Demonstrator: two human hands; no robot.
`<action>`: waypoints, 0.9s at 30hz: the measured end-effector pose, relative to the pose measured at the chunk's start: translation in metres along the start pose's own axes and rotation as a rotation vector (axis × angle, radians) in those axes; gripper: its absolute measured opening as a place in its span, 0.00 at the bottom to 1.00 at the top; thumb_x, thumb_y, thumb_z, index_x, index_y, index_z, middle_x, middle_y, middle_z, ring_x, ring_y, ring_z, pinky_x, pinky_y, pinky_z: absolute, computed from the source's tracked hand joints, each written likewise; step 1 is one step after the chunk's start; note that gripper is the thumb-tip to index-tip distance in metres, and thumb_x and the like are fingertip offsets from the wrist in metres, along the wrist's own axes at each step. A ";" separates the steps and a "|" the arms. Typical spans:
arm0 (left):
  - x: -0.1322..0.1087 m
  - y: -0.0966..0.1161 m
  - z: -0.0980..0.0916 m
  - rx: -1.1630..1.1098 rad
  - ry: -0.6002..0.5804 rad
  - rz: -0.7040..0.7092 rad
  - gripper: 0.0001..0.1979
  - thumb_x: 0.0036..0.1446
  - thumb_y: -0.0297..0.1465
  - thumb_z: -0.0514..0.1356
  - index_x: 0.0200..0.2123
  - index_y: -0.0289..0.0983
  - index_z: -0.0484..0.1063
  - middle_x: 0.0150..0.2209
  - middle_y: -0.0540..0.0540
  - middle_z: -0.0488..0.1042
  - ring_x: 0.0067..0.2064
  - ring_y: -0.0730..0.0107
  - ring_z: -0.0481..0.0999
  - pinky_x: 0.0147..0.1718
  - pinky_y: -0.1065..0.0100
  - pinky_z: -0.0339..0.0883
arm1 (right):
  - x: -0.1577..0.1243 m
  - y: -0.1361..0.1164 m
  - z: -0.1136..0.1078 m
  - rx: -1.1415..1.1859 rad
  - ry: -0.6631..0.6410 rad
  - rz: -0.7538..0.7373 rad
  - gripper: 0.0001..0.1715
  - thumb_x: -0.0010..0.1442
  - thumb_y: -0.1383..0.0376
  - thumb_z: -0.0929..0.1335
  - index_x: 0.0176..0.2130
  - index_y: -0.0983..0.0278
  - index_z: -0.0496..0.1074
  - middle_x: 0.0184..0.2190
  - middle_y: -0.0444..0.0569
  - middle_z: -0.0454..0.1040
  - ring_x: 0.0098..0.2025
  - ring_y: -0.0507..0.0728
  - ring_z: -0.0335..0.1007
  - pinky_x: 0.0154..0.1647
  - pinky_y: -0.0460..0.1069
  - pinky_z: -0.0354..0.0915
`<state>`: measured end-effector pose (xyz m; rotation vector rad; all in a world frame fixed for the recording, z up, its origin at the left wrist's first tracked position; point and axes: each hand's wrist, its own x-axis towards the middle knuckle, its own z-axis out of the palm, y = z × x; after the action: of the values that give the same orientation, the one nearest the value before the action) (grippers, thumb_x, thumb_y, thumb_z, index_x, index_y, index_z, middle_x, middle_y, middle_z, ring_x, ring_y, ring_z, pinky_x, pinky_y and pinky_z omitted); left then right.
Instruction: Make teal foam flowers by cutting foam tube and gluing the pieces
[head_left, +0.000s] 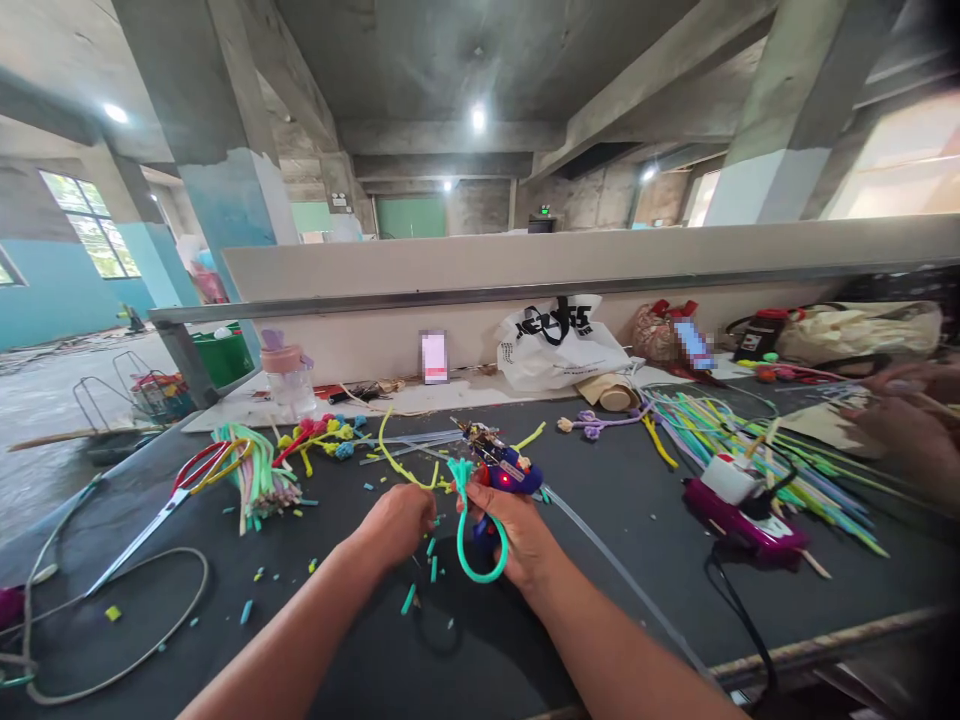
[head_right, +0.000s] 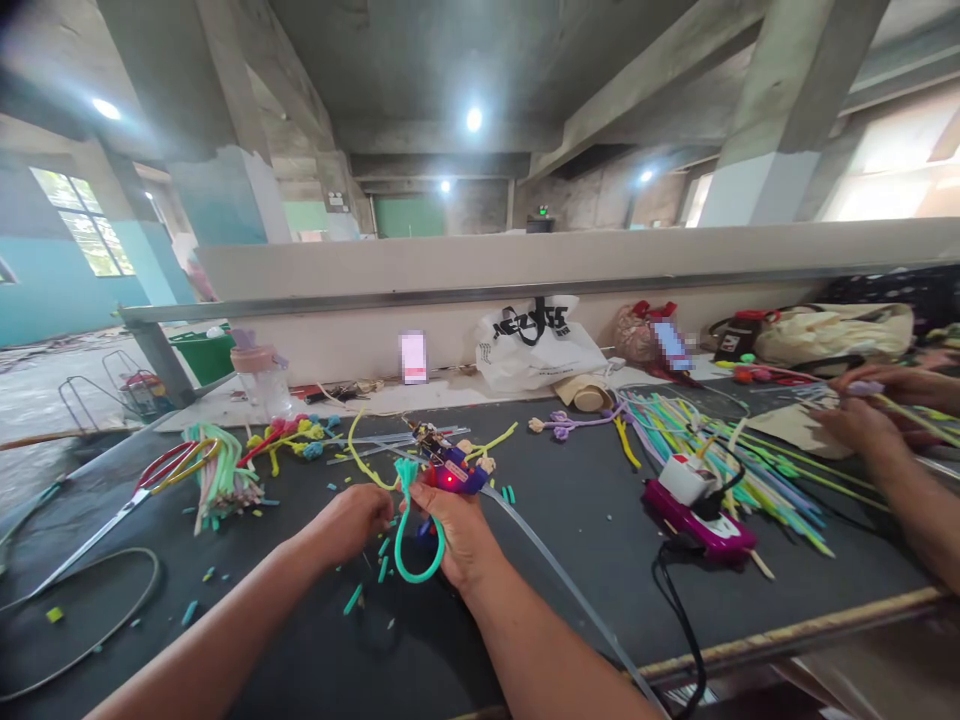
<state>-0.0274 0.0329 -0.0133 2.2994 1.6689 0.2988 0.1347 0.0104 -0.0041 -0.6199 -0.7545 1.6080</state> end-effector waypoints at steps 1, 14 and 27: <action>0.001 -0.001 0.002 -0.023 0.005 0.018 0.06 0.42 0.22 0.57 0.22 0.38 0.72 0.28 0.48 0.74 0.33 0.67 0.73 0.33 0.71 0.61 | -0.001 0.000 0.000 0.000 -0.002 0.002 0.16 0.34 0.66 0.78 0.26 0.68 0.75 0.22 0.46 0.76 0.22 0.50 0.69 0.24 0.44 0.64; -0.024 -0.009 -0.031 -0.940 0.375 0.024 0.08 0.49 0.33 0.58 0.34 0.36 0.69 0.27 0.52 0.70 0.27 0.73 0.69 0.29 0.72 0.63 | 0.000 0.006 0.002 0.010 0.041 0.040 0.16 0.35 0.67 0.78 0.26 0.66 0.73 0.22 0.43 0.75 0.24 0.52 0.70 0.28 0.46 0.66; -0.038 0.013 -0.037 -0.713 0.459 0.254 0.05 0.53 0.31 0.58 0.27 0.37 0.72 0.28 0.49 0.72 0.32 0.70 0.70 0.32 0.70 0.63 | -0.003 0.008 0.009 -0.120 0.011 0.082 0.15 0.34 0.68 0.78 0.24 0.66 0.73 0.18 0.40 0.70 0.20 0.49 0.64 0.25 0.45 0.65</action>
<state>-0.0395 -0.0035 0.0255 1.9455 1.1373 1.3193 0.1228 0.0050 -0.0044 -0.7539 -0.8316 1.6410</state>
